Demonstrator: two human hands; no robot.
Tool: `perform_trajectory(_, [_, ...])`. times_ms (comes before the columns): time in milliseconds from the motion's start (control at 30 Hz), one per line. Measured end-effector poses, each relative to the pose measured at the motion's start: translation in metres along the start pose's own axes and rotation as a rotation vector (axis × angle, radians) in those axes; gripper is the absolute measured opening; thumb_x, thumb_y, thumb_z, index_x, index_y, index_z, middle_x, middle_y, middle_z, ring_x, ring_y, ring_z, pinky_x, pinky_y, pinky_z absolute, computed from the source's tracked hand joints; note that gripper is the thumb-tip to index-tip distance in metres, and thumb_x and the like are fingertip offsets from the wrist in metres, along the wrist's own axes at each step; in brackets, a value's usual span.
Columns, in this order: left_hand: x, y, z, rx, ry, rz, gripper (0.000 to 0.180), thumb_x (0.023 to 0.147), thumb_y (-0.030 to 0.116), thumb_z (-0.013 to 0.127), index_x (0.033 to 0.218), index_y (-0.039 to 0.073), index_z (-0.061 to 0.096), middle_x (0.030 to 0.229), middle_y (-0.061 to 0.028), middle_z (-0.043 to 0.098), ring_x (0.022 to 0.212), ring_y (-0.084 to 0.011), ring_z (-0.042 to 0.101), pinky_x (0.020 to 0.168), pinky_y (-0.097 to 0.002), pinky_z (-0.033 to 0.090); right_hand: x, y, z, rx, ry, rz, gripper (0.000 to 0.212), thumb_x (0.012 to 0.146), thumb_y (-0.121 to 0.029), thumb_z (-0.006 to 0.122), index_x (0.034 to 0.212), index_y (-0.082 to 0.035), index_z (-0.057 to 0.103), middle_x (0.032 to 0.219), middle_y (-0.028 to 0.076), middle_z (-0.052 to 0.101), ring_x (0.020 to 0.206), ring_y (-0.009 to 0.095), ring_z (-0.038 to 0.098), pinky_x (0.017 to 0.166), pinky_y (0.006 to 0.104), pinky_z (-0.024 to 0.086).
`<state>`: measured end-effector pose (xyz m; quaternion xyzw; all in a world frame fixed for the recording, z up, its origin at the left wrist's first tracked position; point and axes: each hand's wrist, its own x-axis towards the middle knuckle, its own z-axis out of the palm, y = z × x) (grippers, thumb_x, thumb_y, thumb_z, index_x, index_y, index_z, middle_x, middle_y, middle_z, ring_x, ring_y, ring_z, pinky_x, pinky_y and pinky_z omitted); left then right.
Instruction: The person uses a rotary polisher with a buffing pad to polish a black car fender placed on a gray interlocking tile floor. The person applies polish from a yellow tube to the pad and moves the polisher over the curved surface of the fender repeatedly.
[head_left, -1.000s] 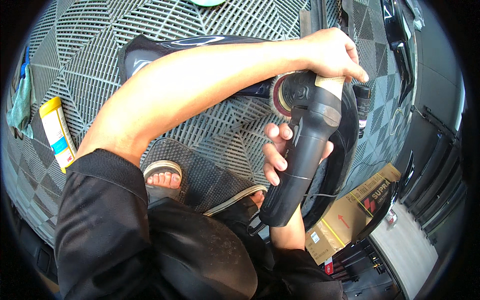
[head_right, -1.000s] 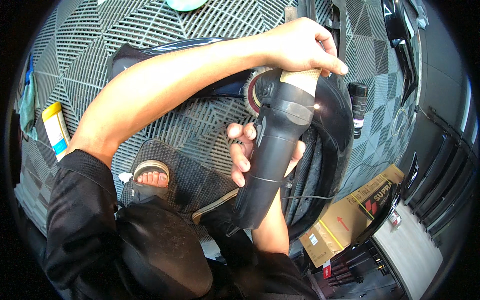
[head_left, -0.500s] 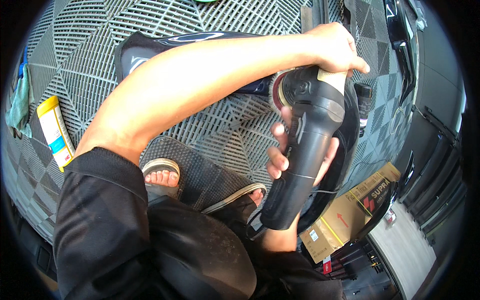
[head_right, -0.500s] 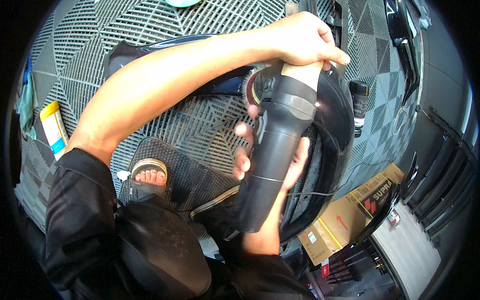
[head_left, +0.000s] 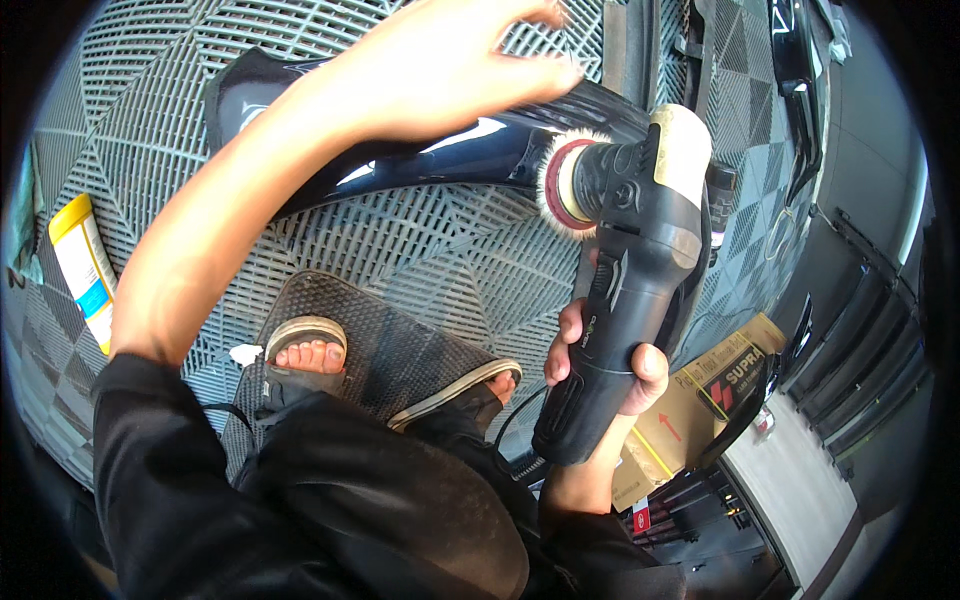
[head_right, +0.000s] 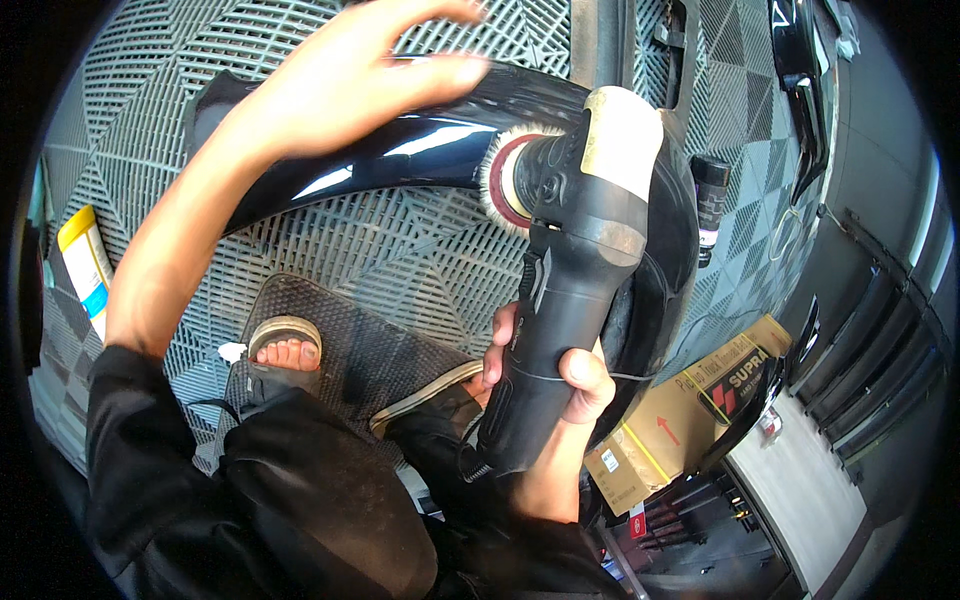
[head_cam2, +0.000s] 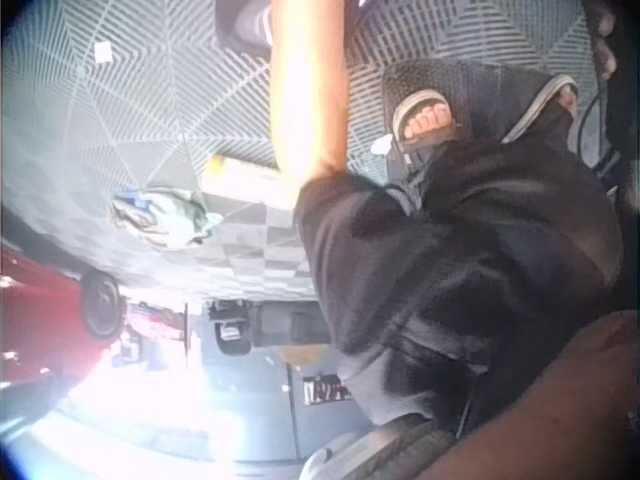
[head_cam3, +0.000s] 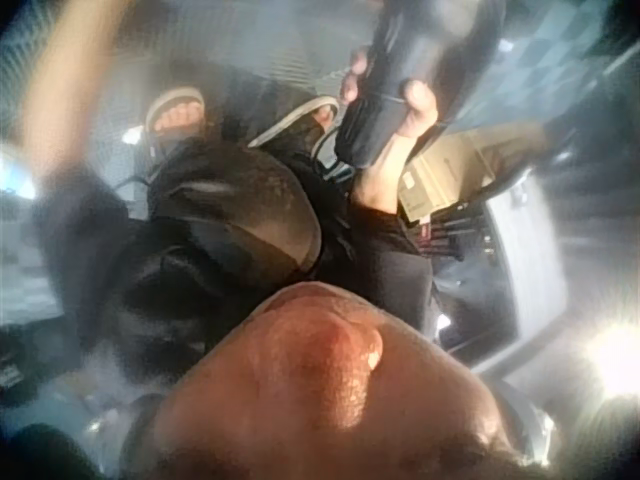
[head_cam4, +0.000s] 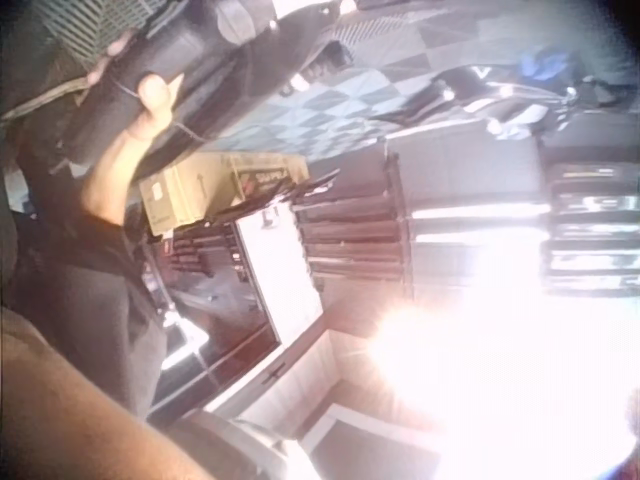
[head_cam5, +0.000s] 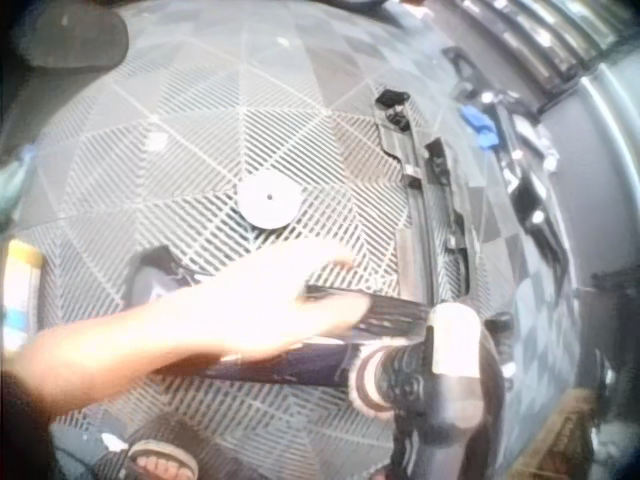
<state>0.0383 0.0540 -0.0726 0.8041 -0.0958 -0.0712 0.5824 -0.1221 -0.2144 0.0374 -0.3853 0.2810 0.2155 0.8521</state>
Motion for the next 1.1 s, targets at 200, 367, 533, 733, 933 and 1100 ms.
perform_trajectory(200, [-0.081,-0.013,-0.004,0.689,-0.15,0.028,0.105,0.068,0.028,0.093,0.156,0.008,0.04,0.162,-0.0169,0.038,0.154,-0.036,0.032,0.126,-0.0573,0.021,-0.007,0.0,0.005,0.007,-0.024,0.018,0.077,0.079,-0.028,0.077,0.137,0.01,0.042,0.103,0.033,0.06,0.072,0.041,0.069,0.06,0.0461,0.061])
perform_trajectory(367, [-0.088,-0.021,-0.002,0.652,-0.165,-0.013,0.105,0.066,0.018,0.093,0.156,0.008,0.04,0.163,-0.016,0.037,0.154,-0.0353,0.031,0.126,-0.0569,0.023,-0.011,-0.001,0.011,0.043,0.002,0.091,0.079,0.078,-0.027,0.078,0.138,0.011,0.042,0.103,0.033,0.061,0.07,0.041,0.069,0.068,0.0499,0.059])
perform_trajectory(533, [-0.091,-0.022,-0.006,0.601,-0.153,-0.004,0.1,0.069,0.021,0.093,0.155,0.007,0.043,0.163,-0.0158,0.038,0.154,-0.034,0.032,0.126,-0.055,0.024,-0.009,0.0,0.014,0.026,0.01,0.081,0.079,0.078,-0.028,0.077,0.138,0.011,0.043,0.103,0.033,0.06,0.069,0.041,0.069,0.072,0.0516,0.058])
perform_trajectory(733, [-0.091,-0.01,-0.012,0.579,-0.113,0.014,0.091,0.072,0.022,0.09,0.15,0.005,0.047,0.158,-0.0182,0.043,0.151,-0.0342,0.037,0.125,-0.055,0.027,-0.009,-0.001,0.017,0.016,0.027,0.087,0.081,0.078,-0.028,0.077,0.138,0.012,0.042,0.102,0.033,0.06,0.07,0.041,0.069,0.074,0.0525,0.059])
perform_trajectory(933, [-0.113,0.039,0.016,-0.176,-0.051,-0.03,0.06,0.088,0.034,0.079,0.134,-0.001,0.061,0.13,-0.0208,0.065,0.12,-0.0358,0.063,0.106,-0.0494,0.05,-0.01,0.0,0.02,-0.05,0.033,0.097,0.081,0.078,-0.029,0.077,0.137,0.014,0.042,0.1,0.033,0.062,0.071,0.039,0.07,0.074,0.0475,0.061])
perform_trajectory(1100, [-0.111,0.061,0.067,-1.202,-0.529,-0.554,0.08,0.095,0.051,0.073,0.148,-0.003,0.048,0.123,-0.0224,0.07,0.095,-0.031,0.074,0.082,-0.0402,0.06,-0.008,-0.001,0.023,0.0,0.022,0.059,0.082,0.079,-0.032,0.077,0.137,0.014,0.042,0.102,0.034,0.063,0.07,0.039,0.071,0.075,0.0449,0.062])
